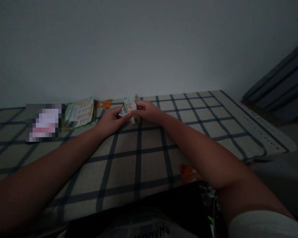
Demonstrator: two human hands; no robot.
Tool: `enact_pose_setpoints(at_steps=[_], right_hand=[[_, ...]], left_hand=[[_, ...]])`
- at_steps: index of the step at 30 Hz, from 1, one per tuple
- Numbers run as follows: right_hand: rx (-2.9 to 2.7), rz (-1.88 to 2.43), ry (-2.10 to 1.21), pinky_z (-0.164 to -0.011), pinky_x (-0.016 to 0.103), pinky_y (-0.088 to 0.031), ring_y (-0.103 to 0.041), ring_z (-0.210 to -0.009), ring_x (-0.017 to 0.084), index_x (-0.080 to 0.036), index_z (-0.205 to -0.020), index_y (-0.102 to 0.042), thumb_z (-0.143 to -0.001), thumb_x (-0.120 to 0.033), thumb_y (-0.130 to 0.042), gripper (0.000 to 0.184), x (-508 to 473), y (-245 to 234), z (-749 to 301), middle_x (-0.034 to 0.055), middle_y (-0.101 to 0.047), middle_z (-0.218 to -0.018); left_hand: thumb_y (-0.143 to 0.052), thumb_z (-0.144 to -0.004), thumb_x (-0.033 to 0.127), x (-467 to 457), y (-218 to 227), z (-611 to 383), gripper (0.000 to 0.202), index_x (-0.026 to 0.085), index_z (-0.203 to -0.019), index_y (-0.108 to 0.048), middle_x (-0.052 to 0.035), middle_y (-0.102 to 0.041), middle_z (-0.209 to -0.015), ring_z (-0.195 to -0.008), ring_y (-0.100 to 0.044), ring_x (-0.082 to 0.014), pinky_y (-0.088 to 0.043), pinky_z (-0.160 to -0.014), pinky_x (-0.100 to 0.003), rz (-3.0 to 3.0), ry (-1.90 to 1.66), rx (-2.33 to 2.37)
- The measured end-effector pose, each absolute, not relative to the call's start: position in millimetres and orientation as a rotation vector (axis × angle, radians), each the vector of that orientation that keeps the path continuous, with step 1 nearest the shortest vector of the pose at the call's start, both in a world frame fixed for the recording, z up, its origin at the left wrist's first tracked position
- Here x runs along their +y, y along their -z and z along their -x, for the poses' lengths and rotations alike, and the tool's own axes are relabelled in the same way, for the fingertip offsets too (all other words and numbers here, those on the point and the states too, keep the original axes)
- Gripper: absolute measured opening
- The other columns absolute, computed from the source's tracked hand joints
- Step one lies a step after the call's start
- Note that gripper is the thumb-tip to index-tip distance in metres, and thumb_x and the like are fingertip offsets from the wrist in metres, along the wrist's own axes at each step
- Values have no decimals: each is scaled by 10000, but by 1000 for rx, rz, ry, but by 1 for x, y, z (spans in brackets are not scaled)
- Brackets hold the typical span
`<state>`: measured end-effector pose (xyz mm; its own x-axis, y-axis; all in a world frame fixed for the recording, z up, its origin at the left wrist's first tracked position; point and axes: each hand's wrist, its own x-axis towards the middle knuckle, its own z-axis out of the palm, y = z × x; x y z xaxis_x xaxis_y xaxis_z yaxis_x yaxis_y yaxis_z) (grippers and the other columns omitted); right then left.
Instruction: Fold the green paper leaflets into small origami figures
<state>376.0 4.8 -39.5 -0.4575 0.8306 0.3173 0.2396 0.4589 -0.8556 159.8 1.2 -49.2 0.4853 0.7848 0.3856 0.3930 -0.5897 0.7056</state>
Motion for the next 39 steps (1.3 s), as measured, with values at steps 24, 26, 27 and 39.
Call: enact_pose_setpoints(at_steps=[24,26,27,39], right_hand=[[-1917,977,-887,-590,250,-431,-565,-674,139,-138,-801,-637,-891,-517,-627,389,1,36,-376,22,-614,-708],[-1913,993,-853,-590,249,-426,-561,-672,136,-139,-800,-640,-892,-510,-623,383,1,36,-376,18,-611,-705],[-1908,993,-850,-593,248,-427,-561,-675,135,-139,-808,-643,-894,-503,-620,375,0,37,-375,17,-614,-711],[-1984,981,-779,-592,255,-355,-487,-662,121,-146,-780,-626,-902,-558,-620,430,0,32,-380,-4,-547,-684]], left_hand=[[-720,-816,551,-1,46,-160,432,127,-899,-715,-48,-709,-767,-645,-593,-156,-441,-569,-251,-2084,-869,1002],[-721,-811,554,0,47,-160,442,124,-917,-716,-59,-710,-785,-661,-597,-163,-445,-574,-256,-2072,-876,999],[-721,-809,553,0,48,-160,443,124,-920,-715,-61,-709,-788,-664,-597,-165,-445,-575,-257,-2065,-877,995],[-742,-781,570,-5,42,-161,444,135,-870,-720,-37,-695,-755,-635,-568,-143,-422,-584,-253,-1985,-867,973]])
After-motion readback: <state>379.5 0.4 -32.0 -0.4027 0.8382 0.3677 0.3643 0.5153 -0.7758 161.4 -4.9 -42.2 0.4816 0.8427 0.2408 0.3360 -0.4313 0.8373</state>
